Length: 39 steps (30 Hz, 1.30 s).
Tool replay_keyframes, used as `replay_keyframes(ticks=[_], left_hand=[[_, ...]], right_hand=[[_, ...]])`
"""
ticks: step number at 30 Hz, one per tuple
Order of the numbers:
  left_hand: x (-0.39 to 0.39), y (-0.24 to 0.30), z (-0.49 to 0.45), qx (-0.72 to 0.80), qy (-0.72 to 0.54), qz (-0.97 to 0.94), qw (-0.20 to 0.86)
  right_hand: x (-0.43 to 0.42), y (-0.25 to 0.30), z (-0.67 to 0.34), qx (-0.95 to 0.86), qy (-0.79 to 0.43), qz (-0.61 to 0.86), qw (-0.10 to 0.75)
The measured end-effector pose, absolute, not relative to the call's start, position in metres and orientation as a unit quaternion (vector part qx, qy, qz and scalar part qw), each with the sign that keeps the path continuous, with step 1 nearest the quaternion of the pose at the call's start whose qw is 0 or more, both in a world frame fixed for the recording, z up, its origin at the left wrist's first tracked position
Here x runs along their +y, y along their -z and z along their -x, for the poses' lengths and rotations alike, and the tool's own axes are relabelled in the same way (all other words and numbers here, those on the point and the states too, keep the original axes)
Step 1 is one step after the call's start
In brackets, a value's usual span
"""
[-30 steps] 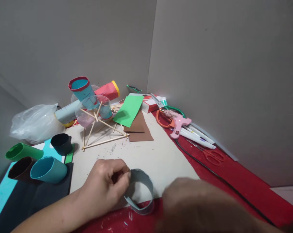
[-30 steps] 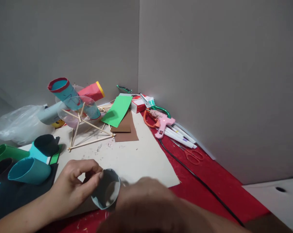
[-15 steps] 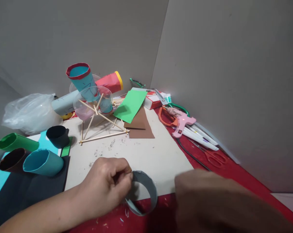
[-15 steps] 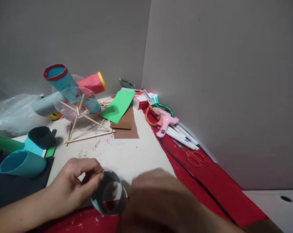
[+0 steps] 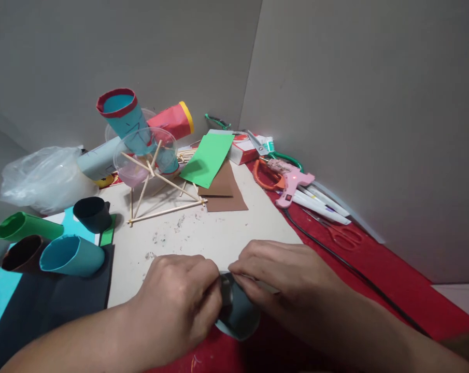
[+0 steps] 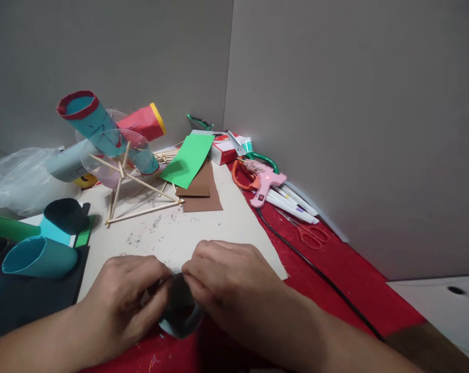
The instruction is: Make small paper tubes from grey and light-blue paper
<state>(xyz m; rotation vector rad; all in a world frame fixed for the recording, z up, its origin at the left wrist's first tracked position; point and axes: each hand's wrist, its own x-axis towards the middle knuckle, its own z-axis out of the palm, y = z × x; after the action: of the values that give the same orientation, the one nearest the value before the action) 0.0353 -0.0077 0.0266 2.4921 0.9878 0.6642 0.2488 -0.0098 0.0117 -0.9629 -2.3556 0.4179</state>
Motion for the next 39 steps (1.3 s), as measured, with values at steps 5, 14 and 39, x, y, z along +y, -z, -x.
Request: replay_keyframes(ticks=[5, 14, 39], left_hand=[[-0.005, -0.029, -0.036, 0.348, -0.229, -0.890, 0.186], [-0.006, -0.029, -0.037, 0.284, -0.241, -0.917, 0.139], [0.028, -0.029, -0.028, 0.256, -0.303, -0.861, 0.317]], right_hand=[[-0.010, -0.009, -0.245, -0.908, -0.092, 0.324, 0.251], [-0.008, -0.006, -0.241, -0.908, -0.087, 0.310, 0.269], [0.017, -0.013, -0.248, -0.732, -0.207, 0.452, 0.466]])
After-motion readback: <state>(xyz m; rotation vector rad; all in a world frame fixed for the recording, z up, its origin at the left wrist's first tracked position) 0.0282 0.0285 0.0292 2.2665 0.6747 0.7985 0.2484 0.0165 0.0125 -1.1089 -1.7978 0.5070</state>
